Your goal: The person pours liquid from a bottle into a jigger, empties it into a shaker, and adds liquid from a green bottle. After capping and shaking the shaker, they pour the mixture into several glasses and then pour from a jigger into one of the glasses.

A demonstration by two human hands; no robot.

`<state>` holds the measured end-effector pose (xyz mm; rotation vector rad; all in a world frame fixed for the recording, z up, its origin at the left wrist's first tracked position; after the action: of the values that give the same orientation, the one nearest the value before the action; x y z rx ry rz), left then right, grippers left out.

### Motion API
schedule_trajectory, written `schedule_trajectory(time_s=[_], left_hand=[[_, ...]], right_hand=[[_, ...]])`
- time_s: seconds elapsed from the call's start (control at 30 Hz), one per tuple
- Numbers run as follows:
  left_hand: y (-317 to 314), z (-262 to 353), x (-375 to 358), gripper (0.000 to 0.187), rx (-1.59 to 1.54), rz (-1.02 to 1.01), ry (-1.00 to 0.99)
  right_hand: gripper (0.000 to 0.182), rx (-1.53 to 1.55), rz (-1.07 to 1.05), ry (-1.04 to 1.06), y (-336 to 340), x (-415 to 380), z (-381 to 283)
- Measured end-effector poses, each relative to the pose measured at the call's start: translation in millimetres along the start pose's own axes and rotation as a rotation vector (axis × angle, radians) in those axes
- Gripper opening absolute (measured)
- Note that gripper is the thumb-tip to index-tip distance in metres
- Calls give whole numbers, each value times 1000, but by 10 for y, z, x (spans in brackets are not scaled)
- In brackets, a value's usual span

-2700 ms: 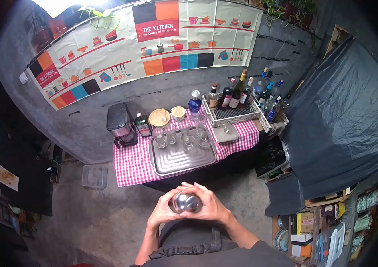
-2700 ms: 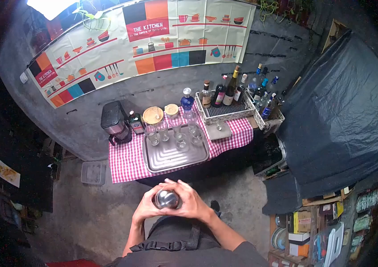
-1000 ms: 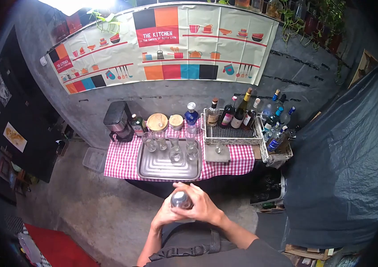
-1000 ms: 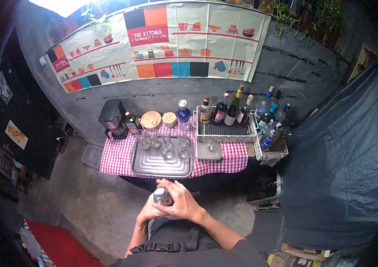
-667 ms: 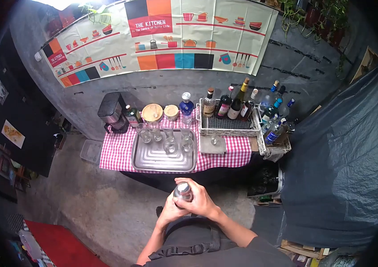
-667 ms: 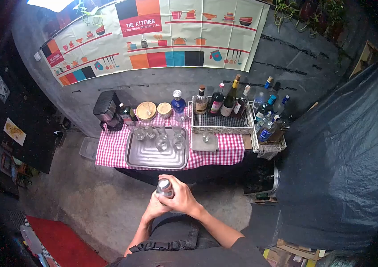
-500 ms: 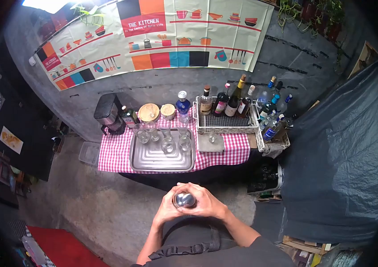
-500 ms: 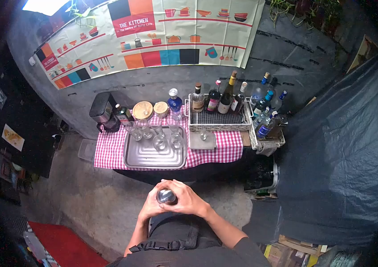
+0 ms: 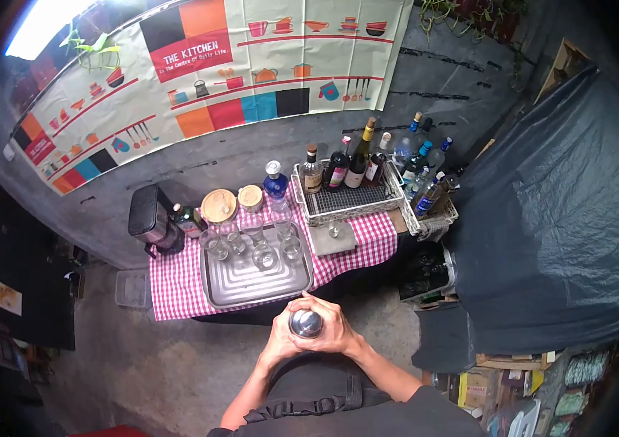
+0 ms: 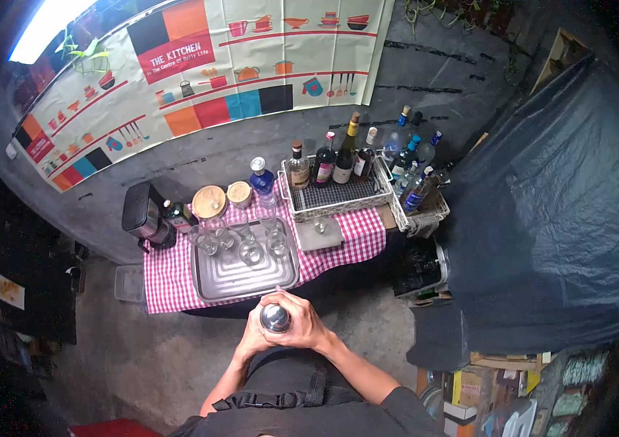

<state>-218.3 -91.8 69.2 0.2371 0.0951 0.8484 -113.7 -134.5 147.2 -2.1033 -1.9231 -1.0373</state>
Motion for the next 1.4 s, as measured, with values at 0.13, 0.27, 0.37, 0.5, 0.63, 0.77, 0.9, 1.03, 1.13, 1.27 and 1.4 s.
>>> schedule_trajectory(time_s=[0.13, 0.27, 0.37, 0.5, 0.63, 0.77, 0.9, 1.03, 1.13, 1.27, 1.4], left_hand=[[142, -22, 121, 64, -105, -114, -5], [286, 119, 188, 68, -221, -272, 57], [285, 104, 231, 68, -156, -448, 69], [305, 131, 290, 67, -184, -499, -21], [285, 255, 360, 66, -212, -579, -33], [237, 346, 369, 69, -158, -675, 30], [208, 159, 429, 85, -169, -682, 74], [274, 124, 516, 72, -142, -586, -28], [273, 41, 561, 70, -151, -559, -77], [232, -115, 583, 71, -126, -526, -45], [165, -279, 661, 76, -59, -473, -65]], right_hand=[[53, -24, 27, 2, -70, 149, -30], [52, 6, 36, 38, -133, 266, -112], [50, 37, 3, 31, -151, 307, -178], [52, 62, -26, -26, -138, 314, -202], [51, 71, -25, -65, -86, 347, -213], [53, 283, 89, -244, -48, 252, -46], [51, 523, 465, -349, 63, 66, 166], [41, 701, 767, -520, 179, -399, 493], [33, 911, 971, -680, 181, -842, 821], [40, 969, 1093, -842, 262, -1300, 1194], [44, 953, 1056, -996, 454, -1588, 1699]])
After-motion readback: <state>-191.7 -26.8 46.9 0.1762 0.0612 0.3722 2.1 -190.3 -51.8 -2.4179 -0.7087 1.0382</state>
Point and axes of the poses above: each hand's wrist, its own x-axis towards the middle knuckle, its own y-axis out of the back of the hand, z = x × y, the point moved 8 cm from there along x, towards the middle knuckle, and after that the axes turned 8 degrees about y, right-handed, at the moved point
